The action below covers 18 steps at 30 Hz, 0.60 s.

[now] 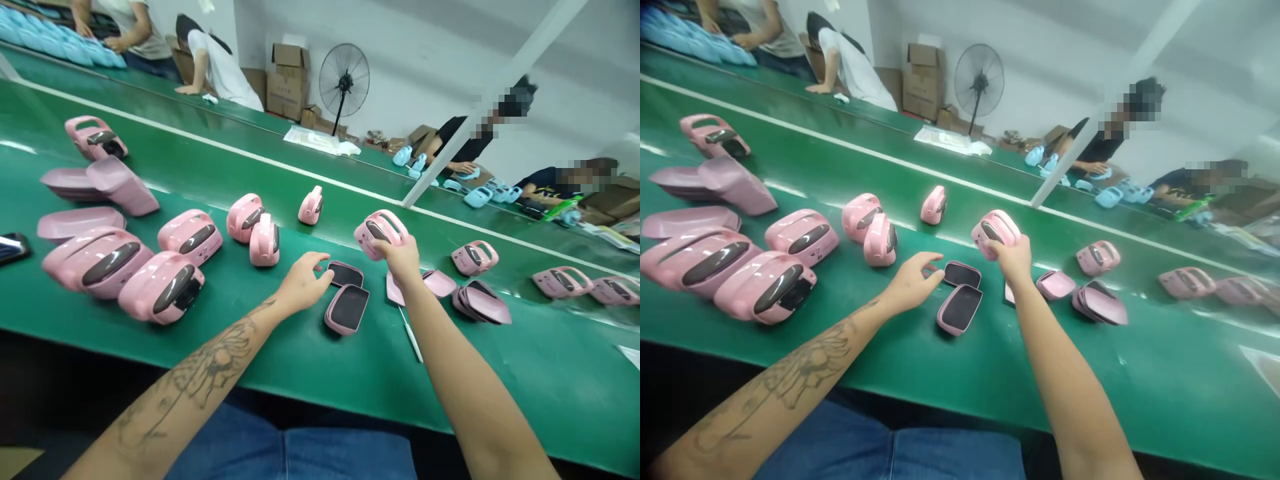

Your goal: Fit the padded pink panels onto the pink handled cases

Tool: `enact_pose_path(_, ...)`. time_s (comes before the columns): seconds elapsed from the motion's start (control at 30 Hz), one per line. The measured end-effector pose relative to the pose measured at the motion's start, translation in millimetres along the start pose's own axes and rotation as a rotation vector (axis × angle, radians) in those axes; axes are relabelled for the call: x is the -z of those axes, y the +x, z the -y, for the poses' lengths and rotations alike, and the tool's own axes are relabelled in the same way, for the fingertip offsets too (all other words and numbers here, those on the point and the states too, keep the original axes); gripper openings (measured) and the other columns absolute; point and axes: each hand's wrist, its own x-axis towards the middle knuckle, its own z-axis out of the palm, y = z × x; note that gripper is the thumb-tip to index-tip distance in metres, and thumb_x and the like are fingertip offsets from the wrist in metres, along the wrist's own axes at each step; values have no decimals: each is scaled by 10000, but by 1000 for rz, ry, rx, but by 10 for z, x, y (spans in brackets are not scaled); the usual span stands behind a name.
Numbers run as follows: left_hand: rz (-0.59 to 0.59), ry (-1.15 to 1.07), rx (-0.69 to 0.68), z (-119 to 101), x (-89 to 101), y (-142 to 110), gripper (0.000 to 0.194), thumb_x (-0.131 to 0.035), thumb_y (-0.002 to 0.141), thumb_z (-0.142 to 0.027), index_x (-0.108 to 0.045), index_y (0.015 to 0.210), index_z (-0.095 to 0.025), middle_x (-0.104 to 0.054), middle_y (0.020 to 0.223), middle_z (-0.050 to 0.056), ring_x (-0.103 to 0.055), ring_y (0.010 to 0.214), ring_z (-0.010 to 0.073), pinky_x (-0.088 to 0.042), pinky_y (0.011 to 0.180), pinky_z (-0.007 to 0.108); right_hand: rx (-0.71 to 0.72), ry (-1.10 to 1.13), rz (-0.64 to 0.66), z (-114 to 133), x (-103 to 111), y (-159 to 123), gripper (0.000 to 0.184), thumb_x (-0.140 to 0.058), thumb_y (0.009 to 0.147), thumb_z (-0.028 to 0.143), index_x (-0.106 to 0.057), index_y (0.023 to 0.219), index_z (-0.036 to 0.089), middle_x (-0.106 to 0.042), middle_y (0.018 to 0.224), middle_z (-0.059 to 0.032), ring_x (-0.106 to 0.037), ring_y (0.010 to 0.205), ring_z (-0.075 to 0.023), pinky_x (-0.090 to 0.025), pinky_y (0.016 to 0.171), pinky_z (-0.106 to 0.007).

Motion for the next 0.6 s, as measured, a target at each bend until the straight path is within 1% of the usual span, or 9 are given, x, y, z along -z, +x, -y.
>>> enact_pose_path(0.03,2,19,-10,58,-79,149,402,-649,944,-254,-717,1329,-160,-746,1348,142,-772,1066,262,-657,997,448,-48,-35,-57,-60,-53,259,586,-879,828,322,-657,1358,209,-760,1286,-67,-737,1166,-278,-640,1034,-482)
enact_pose_path(0.1,8,51,-35,172,-205,357,391,-621,935,-204,-727,1309,-161,-740,1353,137,-750,1139,270,-623,1070,454,-123,-98,-137,-218,-148,633,447,-762,1004,390,-652,1388,190,-702,1391,-107,-724,1197,-269,-635,1025,-500)
enact_pose_path(0.17,12,73,-59,284,-288,457,367,-604,934,-182,-739,1275,-165,-752,1328,130,-734,1186,272,-599,1113,452,-164,-142,-172,-385,-227,840,423,-711,1048,405,-648,1406,190,-682,1425,-118,-721,1208,-268,-636,1021,-502)
enact_pose_path(0.23,9,92,-72,392,-339,484,344,-583,956,-194,-740,1261,-168,-765,1297,128,-740,1163,264,-608,1098,450,-170,-167,-173,-523,-287,939,431,-718,1043,403,-644,1412,193,-685,1425,-116,-723,1206,-269,-638,1020,-501)
enact_pose_path(0.3,10,115,-86,486,-365,474,340,-583,975,-231,-738,1271,-167,-767,1301,135,-737,1187,275,-605,1109,472,-164,-187,-162,-613,-319,985,429,-721,1041,401,-646,1409,193,-688,1419,-115,-724,1202,-268,-640,1016,-499)
enact_pose_path(0.37,25,148,-106,556,-376,455,369,-627,970,-290,-735,1300,-163,-757,1344,151,-702,1283,320,-557,1175,536,-163,-217,-155,-648,-309,999,427,-721,1041,402,-648,1405,192,-691,1412,-114,-726,1196,-267,-643,1009,-496)
enact_pose_path(0.47,64,202,-132,608,-379,440,415,-703,937,-360,-750,1300,-165,-749,1361,164,-646,1362,378,-478,1238,612,-150,-294,-170,-609,-198,923,428,-719,1042,410,-651,1405,194,-685,1424,-115,-720,1211,-269,-639,1020,-501)
enact_pose_path(0.53,83,228,-137,618,-385,439,365,-700,941,-349,-772,1252,-172,-752,1339,160,-647,1348,369,-478,1235,596,-119,-352,-165,-553,-86,774,438,-715,1044,417,-647,1416,198,-671,1449,-119,-709,1238,-277,-630,1039,-513)
enact_pose_path(0.6,95,248,-138,616,-395,443,312,-694,942,-309,-787,1211,-180,-754,1332,145,-650,1339,341,-485,1233,546,-88,-403,-84,-512,14,550,425,-708,1048,423,-654,1406,200,-675,1444,-117,-708,1237,-274,-627,1043,-511)
